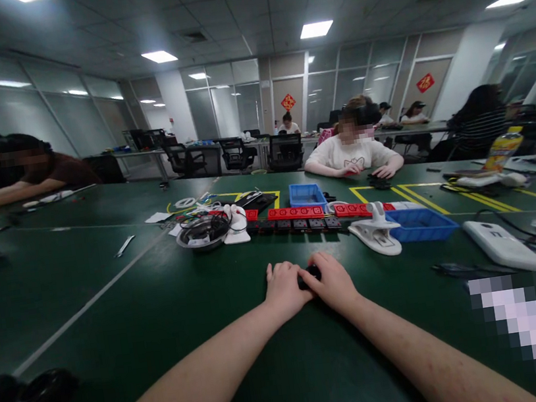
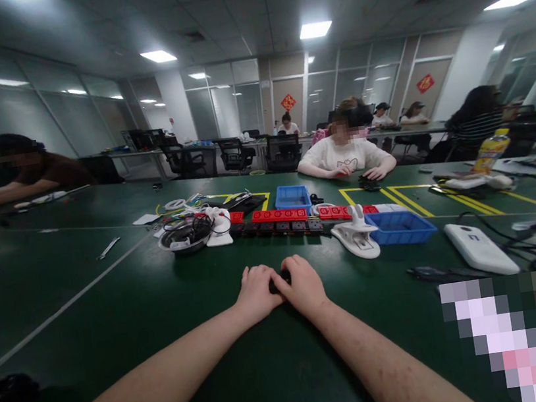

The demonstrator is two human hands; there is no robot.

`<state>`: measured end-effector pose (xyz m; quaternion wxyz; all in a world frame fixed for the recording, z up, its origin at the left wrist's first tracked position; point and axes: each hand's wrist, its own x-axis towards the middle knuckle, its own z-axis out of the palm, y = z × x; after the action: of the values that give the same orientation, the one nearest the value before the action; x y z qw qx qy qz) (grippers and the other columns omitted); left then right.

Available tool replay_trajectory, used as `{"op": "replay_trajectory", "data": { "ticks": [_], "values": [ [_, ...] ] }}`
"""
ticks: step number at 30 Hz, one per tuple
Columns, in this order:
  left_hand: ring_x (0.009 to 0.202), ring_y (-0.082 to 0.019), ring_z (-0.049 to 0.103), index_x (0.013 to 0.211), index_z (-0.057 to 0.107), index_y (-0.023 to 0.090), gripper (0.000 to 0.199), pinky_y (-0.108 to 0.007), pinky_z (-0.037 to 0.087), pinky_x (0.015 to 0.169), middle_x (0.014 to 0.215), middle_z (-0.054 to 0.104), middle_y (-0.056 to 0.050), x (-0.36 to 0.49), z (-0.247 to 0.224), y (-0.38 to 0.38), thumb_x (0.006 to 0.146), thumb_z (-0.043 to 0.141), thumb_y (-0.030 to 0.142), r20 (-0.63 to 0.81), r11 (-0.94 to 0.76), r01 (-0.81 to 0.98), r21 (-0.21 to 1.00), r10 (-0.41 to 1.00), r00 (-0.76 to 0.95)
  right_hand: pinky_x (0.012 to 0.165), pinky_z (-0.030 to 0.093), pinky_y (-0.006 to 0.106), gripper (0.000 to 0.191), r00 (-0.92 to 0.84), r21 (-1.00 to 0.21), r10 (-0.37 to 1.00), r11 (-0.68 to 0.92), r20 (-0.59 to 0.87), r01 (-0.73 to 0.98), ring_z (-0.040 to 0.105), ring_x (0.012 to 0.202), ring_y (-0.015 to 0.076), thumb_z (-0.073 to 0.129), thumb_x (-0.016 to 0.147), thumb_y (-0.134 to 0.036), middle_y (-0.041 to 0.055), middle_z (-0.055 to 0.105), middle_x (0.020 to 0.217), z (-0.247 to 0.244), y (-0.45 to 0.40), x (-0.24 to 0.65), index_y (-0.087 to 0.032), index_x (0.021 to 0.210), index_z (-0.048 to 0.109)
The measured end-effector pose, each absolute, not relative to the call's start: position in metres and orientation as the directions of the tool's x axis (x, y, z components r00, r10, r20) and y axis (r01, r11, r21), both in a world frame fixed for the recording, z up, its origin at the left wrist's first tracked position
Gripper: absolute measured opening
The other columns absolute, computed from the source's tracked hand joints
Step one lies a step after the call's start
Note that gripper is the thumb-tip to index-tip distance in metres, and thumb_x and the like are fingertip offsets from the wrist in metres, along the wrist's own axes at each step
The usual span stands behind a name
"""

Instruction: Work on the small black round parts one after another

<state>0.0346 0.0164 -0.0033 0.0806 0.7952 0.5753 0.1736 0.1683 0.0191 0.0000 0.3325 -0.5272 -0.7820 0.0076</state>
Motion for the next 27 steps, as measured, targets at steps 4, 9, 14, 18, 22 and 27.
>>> {"op": "replay_trajectory", "data": {
  "ticks": [4, 9, 14, 18, 22, 27],
  "values": [
    [0.099, -0.024, 0.048, 0.097, 0.06, 0.022, 0.039, -0.04, 0.034, 0.093, 0.099, 0.055, -0.004, 0.021, -0.002, 0.025, 0.068, 0.062, 0.049, 0.173, -0.434, 0.827, 0.356, 0.901, 0.398, 0.072, 0.042, 0.031, 0.012, -0.335, -0.397, 0.782, 0.573, 0.525, 0.717, 0.051, 0.078, 0.0185, 0.053, 0.079, -0.028, 0.0037, 0.056, 0.078, 0.003, 0.018, 0.171, -0.018, 0.081, 0.059],
    [0.099, -0.022, 0.048, 0.1, 0.062, 0.025, 0.038, -0.033, 0.038, 0.087, 0.102, 0.055, -0.002, 0.008, -0.001, 0.036, 0.071, 0.061, 0.049, 0.161, -0.542, 0.753, 0.372, 0.837, 0.523, 0.081, 0.042, 0.035, 0.025, -0.463, -0.458, 0.684, 0.725, 0.564, 0.514, 0.053, 0.087, 0.0185, 0.045, 0.073, -0.01, 0.0034, 0.064, 0.086, 0.008, 0.015, 0.172, -0.02, 0.086, 0.064],
    [0.102, -0.021, 0.047, 0.1, 0.061, 0.025, 0.035, -0.034, 0.036, 0.091, 0.106, 0.055, -0.001, 0.007, -0.004, 0.038, 0.073, 0.059, 0.047, 0.185, -0.599, 0.713, 0.365, 0.797, 0.576, 0.092, 0.039, 0.04, 0.034, -0.506, -0.447, 0.642, 0.766, 0.577, 0.462, 0.052, 0.1, 0.0198, 0.04, 0.07, -0.009, 0.0023, 0.066, 0.098, 0.007, 0.015, 0.175, -0.022, 0.089, 0.065],
    [0.1, -0.023, 0.049, 0.1, 0.059, 0.02, 0.038, -0.035, 0.037, 0.09, 0.105, 0.056, -0.004, 0.01, -0.007, 0.037, 0.073, 0.06, 0.046, 0.219, -0.592, 0.722, 0.358, 0.805, 0.552, 0.096, 0.035, 0.042, 0.032, -0.439, -0.412, 0.672, 0.726, 0.597, 0.551, 0.047, 0.11, 0.0222, 0.046, 0.08, -0.023, 0.0075, 0.056, 0.116, 0.004, 0.015, 0.174, -0.018, 0.11, 0.056],
    [0.096, -0.022, 0.051, 0.093, 0.058, 0.017, 0.033, -0.035, 0.039, 0.088, 0.101, 0.057, -0.005, 0.012, -0.009, 0.035, 0.073, 0.06, 0.043, 0.256, -0.588, 0.731, 0.345, 0.809, 0.53, 0.088, 0.04, 0.041, 0.039, -0.324, -0.454, 0.772, 0.598, 0.546, 0.66, 0.05, 0.101, 0.0244, 0.053, 0.079, -0.034, 0.0124, 0.056, 0.108, -0.004, 0.019, 0.173, -0.012, 0.111, 0.05],
    [0.094, -0.023, 0.051, 0.089, 0.057, 0.018, 0.031, -0.035, 0.041, 0.085, 0.097, 0.056, -0.005, 0.015, -0.008, 0.033, 0.071, 0.062, 0.042, 0.247, -0.55, 0.756, 0.354, 0.835, 0.492, 0.072, 0.044, 0.037, 0.032, -0.191, -0.495, 0.832, 0.476, 0.521, 0.727, 0.051, 0.08, 0.0228, 0.062, 0.071, -0.039, 0.0072, 0.054, 0.084, -0.01, 0.026, 0.174, -0.015, 0.088, 0.051]
  ]
}}
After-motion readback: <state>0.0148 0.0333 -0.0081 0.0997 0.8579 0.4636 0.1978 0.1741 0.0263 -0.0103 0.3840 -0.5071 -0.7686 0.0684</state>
